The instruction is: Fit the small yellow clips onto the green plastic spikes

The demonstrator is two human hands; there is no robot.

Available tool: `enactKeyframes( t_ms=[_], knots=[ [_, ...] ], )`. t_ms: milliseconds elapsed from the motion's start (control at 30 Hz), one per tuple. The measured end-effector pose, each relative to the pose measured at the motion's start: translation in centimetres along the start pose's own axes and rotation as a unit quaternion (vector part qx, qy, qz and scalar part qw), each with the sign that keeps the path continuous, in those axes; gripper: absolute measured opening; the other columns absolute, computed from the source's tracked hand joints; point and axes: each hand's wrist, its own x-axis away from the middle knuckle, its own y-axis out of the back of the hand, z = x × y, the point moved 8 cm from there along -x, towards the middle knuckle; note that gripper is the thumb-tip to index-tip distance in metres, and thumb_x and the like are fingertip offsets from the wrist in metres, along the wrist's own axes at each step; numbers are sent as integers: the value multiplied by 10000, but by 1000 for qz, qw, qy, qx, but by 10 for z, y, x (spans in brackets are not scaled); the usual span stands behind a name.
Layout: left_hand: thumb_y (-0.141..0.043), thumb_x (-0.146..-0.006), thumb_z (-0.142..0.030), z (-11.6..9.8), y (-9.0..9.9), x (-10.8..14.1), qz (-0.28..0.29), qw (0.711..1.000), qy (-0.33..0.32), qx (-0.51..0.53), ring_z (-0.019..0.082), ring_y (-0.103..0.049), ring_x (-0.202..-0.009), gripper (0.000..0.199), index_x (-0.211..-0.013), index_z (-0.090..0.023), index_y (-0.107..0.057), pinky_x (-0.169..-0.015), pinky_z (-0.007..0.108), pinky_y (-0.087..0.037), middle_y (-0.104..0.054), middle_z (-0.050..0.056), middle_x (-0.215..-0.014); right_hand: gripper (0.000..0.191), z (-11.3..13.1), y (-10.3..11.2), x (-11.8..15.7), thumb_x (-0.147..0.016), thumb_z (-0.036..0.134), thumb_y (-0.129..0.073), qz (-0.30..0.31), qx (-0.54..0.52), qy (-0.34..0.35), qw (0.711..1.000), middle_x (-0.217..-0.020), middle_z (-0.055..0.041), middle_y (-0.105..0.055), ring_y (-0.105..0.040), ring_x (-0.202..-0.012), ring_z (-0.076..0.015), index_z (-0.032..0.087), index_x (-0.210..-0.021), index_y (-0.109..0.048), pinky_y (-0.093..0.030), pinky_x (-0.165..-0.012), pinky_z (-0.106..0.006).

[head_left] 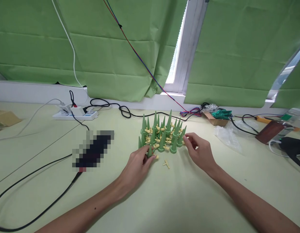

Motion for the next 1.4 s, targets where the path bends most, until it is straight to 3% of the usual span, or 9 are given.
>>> enactKeyframes(
  t_ms=[233,400,533,967,1100,1267,1333,1400],
  knots=[
    [-516,-945,-364,-3,6,2,-42,999,-5,-28,165,-575,-628,269,-1160,-202,-521,-589,263,-429,-610,3,-747,242,-12,-28,2,-960,368,-522,98,-20,-18,995,-580,45,-494,-399,-493,-115,152,-987,-628,-352,-508,-245],
    [-559,-925,-331,-8,16,7,-112,993,-41,-5,158,-606,-641,335,-1223,-220,-451,-589,254,-463,-587,-20,-735,243,-13,-39,3,-951,376,-522,120,-21,-19,992,-544,64,-423,-346,-498,-112,168,-849,-596,-319,-508,-245],
    [-555,-927,-307,-8,19,8,-140,989,-55,2,145,-607,-626,302,-1201,-233,-453,-558,240,-464,-572,-27,-749,290,-13,-40,3,-951,366,-515,123,-24,-17,992,-532,76,-356,-299,-505,-105,187,-723,-508,-292,-508,-241],
    [-553,-938,-267,-7,22,2,-151,986,-63,-22,132,-584,-619,230,-1154,-231,-484,-544,232,-472,-550,-33,-736,274,-3,-25,2,-910,373,-588,67,-48,-20,996,-526,84,-351,-321,-475,-93,194,-726,-490,-288,-487,-222],
    [-576,-926,-216,-16,26,5,-178,977,-116,-26,102,-587,-620,260,-1168,-226,-481,-554,228,-490,-554,-1,-888,275,4,-25,5,-912,363,-588,67,-52,-11,996,-520,85,-351,-323,-471,-90,194,-719,-488,-296,-486,-217],
    [-619,-887,-115,-37,38,21,-256,939,-230,-20,31,-533,-569,317,-1165,-210,-501,-586,232,-505,-490,68,-1139,224,19,-29,12,-919,320,-577,84,-66,22,994,-528,80,-375,-351,-470,-88,186,-748,-520,-323,-500,-212],
    [-629,-874,-96,-43,36,26,-244,931,-272,-11,29,-501,-550,320,-1148,-207,-506,-548,218,-480,-508,62,-1100,194,26,-31,15,-921,301,-573,98,-74,38,992,-530,79,-382,-350,-468,-86,181,-772,-538,-323,-500,-211],
    [-622,-882,-116,-45,26,26,-184,942,-281,-1,48,-472,-525,306,-1140,-217,-493,-514,208,-447,-545,8,-918,177,32,-34,18,-927,288,-568,115,-85,54,988,-535,80,-376,-335,-468,-85,179,-789,-544,-313,-495,-210]
  ],
)
